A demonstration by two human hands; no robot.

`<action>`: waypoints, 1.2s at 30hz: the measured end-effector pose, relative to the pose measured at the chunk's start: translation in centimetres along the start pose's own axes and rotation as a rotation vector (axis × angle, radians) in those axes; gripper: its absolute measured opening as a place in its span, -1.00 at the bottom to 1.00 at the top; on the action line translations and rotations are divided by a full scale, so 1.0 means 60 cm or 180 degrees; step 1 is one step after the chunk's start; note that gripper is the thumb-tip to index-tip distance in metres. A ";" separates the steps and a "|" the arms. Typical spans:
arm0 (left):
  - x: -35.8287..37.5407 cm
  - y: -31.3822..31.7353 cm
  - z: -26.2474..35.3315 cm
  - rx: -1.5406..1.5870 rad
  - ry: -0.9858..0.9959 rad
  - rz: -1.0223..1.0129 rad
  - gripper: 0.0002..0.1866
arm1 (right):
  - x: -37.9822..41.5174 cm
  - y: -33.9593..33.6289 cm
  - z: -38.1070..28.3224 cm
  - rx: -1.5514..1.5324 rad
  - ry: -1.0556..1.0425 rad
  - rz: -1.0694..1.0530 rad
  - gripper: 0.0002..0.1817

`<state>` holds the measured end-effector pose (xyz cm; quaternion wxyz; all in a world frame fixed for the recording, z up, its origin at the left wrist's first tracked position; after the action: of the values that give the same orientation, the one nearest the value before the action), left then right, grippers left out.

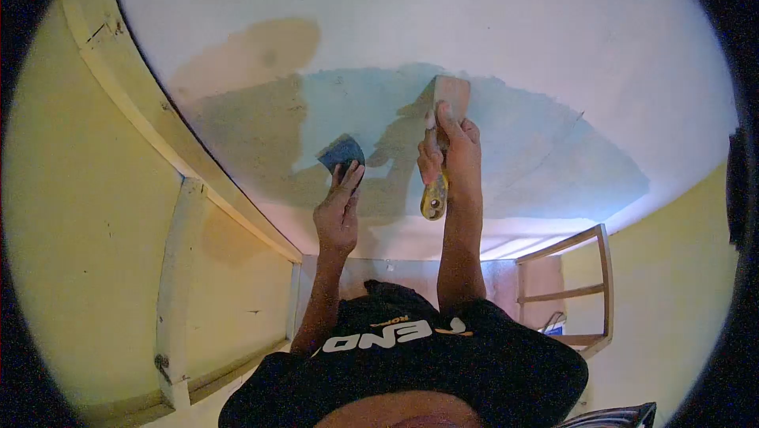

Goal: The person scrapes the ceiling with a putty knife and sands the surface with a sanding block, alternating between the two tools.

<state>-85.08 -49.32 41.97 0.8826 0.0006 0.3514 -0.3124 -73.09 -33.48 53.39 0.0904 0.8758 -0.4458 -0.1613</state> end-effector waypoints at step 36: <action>-0.035 0.027 0.044 -0.0177 0.0309 0.0039 -0.53 | -0.001 -0.008 0.006 0.0028 0.0013 0.0095 -0.56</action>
<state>-83.73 -47.45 44.93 0.8661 -0.0067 0.4023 -0.2967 -72.87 -33.17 52.90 0.0898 0.8698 -0.4593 -0.1562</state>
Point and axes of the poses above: each hand's wrist, its own x-axis away from the middle knuckle, its own y-axis out of the palm, z = x × y, the point moved 8 cm from there along -x, towards the middle knuckle, and after that the axes turned 3 degrees about x, right-handed, at the moved point
